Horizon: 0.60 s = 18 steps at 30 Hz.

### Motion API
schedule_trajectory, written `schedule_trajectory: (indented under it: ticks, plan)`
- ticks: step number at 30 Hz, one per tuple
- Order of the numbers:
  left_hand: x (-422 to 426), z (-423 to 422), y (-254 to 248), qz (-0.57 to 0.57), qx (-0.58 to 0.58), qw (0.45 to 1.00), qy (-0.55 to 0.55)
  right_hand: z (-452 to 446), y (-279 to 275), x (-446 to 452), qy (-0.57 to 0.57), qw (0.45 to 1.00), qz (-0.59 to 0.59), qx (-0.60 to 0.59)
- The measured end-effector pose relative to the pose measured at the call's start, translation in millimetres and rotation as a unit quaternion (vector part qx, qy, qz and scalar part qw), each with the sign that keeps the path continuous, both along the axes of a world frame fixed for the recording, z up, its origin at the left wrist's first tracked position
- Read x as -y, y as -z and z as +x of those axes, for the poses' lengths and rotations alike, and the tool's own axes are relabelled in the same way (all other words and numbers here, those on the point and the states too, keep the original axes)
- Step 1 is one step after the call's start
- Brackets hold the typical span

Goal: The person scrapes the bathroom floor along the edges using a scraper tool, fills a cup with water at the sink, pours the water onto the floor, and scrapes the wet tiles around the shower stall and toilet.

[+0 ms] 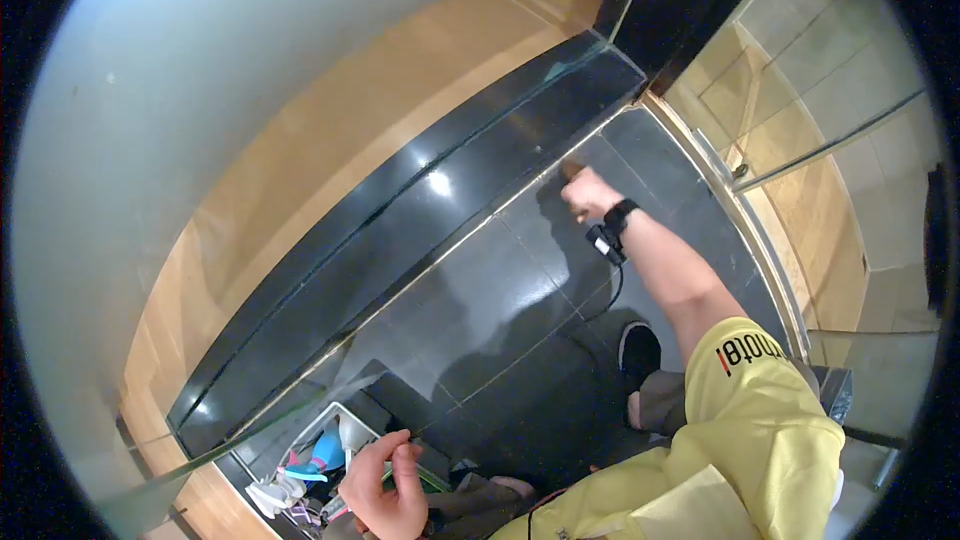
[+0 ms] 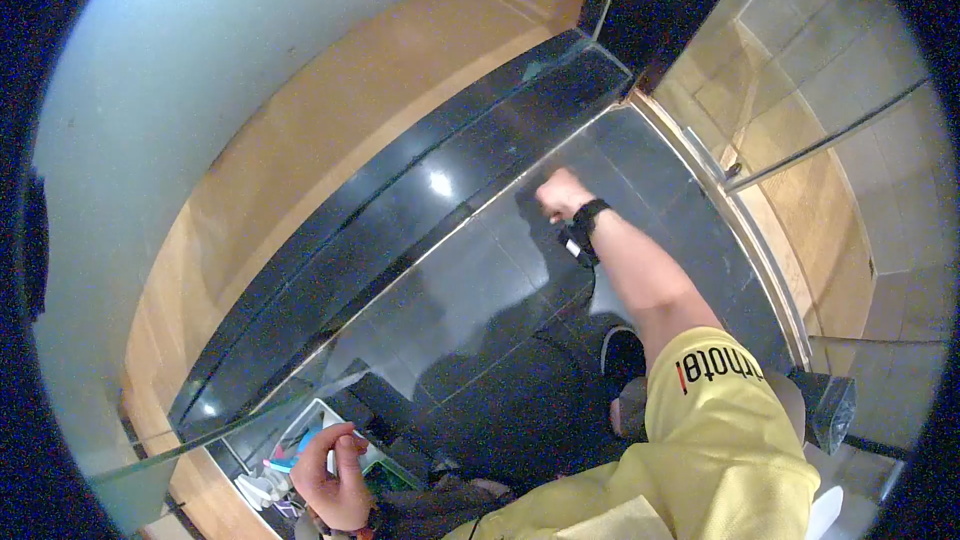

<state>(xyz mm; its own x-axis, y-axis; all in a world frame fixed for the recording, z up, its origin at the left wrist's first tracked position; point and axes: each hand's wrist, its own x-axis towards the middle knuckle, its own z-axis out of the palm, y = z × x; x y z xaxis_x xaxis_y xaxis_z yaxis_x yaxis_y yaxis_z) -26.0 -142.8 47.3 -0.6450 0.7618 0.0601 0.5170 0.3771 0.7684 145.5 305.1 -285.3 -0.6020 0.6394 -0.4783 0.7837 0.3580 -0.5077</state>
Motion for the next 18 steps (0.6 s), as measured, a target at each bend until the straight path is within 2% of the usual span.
schedule_trajectory:
  ticks: [2, 3, 5, 6, 7, 8, 9, 10, 11, 12, 13, 14, 15, 16, 17, 18]
  plan:
    - [1.7, -1.8, 2.9, -0.001, 0.014, 1.000, -0.025, -28.2, -78.5, 58.7, 0.235, 0.957, -0.166, -0.041]
    - [1.3, -2.3, 1.8, -0.002, 0.014, 1.000, -0.026, -20.7, -71.9, 36.4, -0.093, 0.990, 0.053, -0.086]
    - [0.1, -1.7, -3.7, 0.001, -0.027, 1.000, -0.011, -1.4, -64.5, 7.1, -0.160, 0.980, 0.096, -0.064]
    - [-0.6, -0.7, -4.3, 0.000, -0.026, 1.000, -0.013, 2.2, -69.5, -1.7, -0.125, 0.985, 0.101, -0.067]
    - [-1.9, -0.5, -4.9, 0.003, -0.025, 1.000, -0.005, 4.3, -72.5, -7.7, -0.002, 0.994, 0.041, -0.097]
    - [-2.8, -0.9, -5.2, 0.008, -0.024, 1.000, 0.005, -4.8, -90.5, 0.0, 0.350, 0.907, -0.207, -0.114]
    - [-3.0, -1.5, -3.9, 0.009, -0.025, 1.000, 0.004, 6.9, -57.8, -13.9, -0.071, 0.996, -0.040, -0.047]
    - [-2.3, -2.0, -2.2, -0.001, -0.024, 1.000, 0.003, 19.3, -23.5, -28.8, -0.372, 0.883, 0.274, -0.078]
    - [-1.4, -2.9, -1.7, -0.012, -0.022, 1.000, 0.003, 10.5, -28.7, -3.0, -0.209, 0.968, 0.089, -0.105]
    - [-2.7, -3.5, -2.1, -0.010, -0.023, 1.000, 0.003, -6.2, -59.9, 22.1, -0.042, 0.993, -0.070, -0.080]
    - [-4.0, -4.3, -2.3, -0.006, -0.027, 1.000, -0.001, -24.0, -94.0, 48.5, 0.159, 0.967, -0.186, -0.071]
    - [-3.9, -4.8, -3.3, -0.005, -0.030, 1.000, -0.004, -20.9, -92.4, 41.1, 0.159, 0.967, -0.187, -0.070]
    - [-4.4, -4.5, -4.5, -0.006, -0.028, 1.000, -0.004, -12.8, -89.3, 25.1, 0.085, 0.977, -0.176, -0.089]
    - [-5.3, -3.8, -5.4, 0.007, -0.051, 0.999, 0.004, -1.2, -76.4, 4.1, -0.082, 0.994, -0.054, -0.053]
    - [-5.6, -2.9, -5.6, 0.019, -0.074, 0.997, 0.014, 10.8, -62.5, -17.3, -0.250, 0.957, 0.145, 0.001]
    - [-4.2, -1.3, -3.4, 0.018, -0.074, 0.997, 0.014, 22.8, -48.6, -38.8, -0.349, 0.879, 0.324, 0.018]
